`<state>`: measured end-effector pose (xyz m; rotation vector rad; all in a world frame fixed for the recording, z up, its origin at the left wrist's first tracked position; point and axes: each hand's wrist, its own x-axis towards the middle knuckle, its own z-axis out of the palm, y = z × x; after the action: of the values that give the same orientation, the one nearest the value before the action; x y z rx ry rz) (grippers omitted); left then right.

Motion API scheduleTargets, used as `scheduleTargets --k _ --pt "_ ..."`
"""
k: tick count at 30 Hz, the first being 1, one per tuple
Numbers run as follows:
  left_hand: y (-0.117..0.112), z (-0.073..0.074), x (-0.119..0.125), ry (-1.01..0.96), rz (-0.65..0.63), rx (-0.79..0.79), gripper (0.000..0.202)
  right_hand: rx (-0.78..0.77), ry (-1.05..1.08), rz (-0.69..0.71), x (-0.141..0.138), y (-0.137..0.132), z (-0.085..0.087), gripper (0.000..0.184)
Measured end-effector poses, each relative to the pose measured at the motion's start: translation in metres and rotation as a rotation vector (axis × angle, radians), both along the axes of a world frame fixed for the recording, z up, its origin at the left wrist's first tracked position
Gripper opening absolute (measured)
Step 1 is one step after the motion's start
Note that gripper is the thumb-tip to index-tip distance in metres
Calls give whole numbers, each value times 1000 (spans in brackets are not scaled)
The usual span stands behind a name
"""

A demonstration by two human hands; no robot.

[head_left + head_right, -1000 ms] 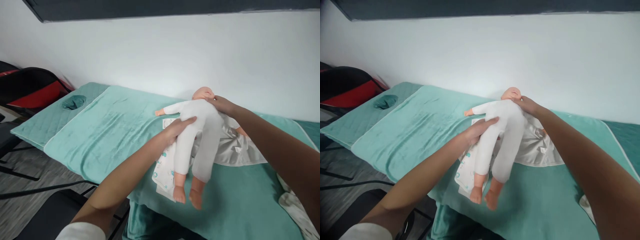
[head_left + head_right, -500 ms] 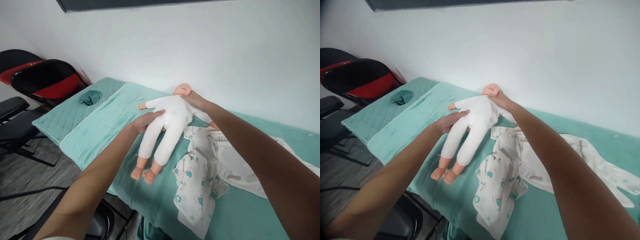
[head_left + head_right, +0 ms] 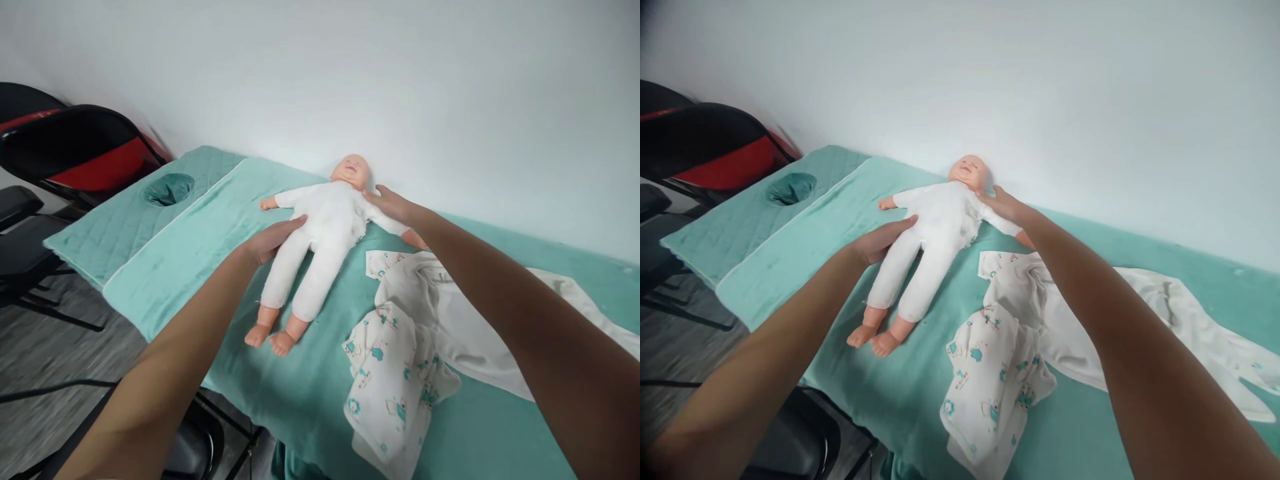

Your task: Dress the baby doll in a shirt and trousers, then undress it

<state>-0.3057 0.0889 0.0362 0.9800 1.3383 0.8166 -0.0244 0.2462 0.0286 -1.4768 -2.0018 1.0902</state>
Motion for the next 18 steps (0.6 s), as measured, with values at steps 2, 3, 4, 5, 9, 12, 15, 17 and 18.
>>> scheduleTargets --k 2,3,4,5,9,12,15,17,18 --pt "-2 1 1 139 90 24 61 7 -114 -9 29 -5 -6 81" --pt "-5 3 3 250 155 56 57 7 -140 2 45 -9 -9 75" --pt "-8 6 8 384 232 119 51 -2 -153 15 62 -13 -12 70" --pt "-13 10 15 529 309 217 44 -16 -161 19 79 -18 -14 67" --pt "-54 23 64 888 355 700 30 -5 -276 -76 150 -50 -15 58" --pt "-95 18 113 821 -48 627 30 68 -529 -88 194 -86 -9 52" --pt "-125 2 154 840 -502 406 42 155 -786 -6 220 -125 -2 41" --pt "-136 -5 175 846 -604 373 46 197 -841 15 227 -149 4 33" --pt "-140 -5 184 843 -616 401 42 234 -846 12 229 -160 9 31"
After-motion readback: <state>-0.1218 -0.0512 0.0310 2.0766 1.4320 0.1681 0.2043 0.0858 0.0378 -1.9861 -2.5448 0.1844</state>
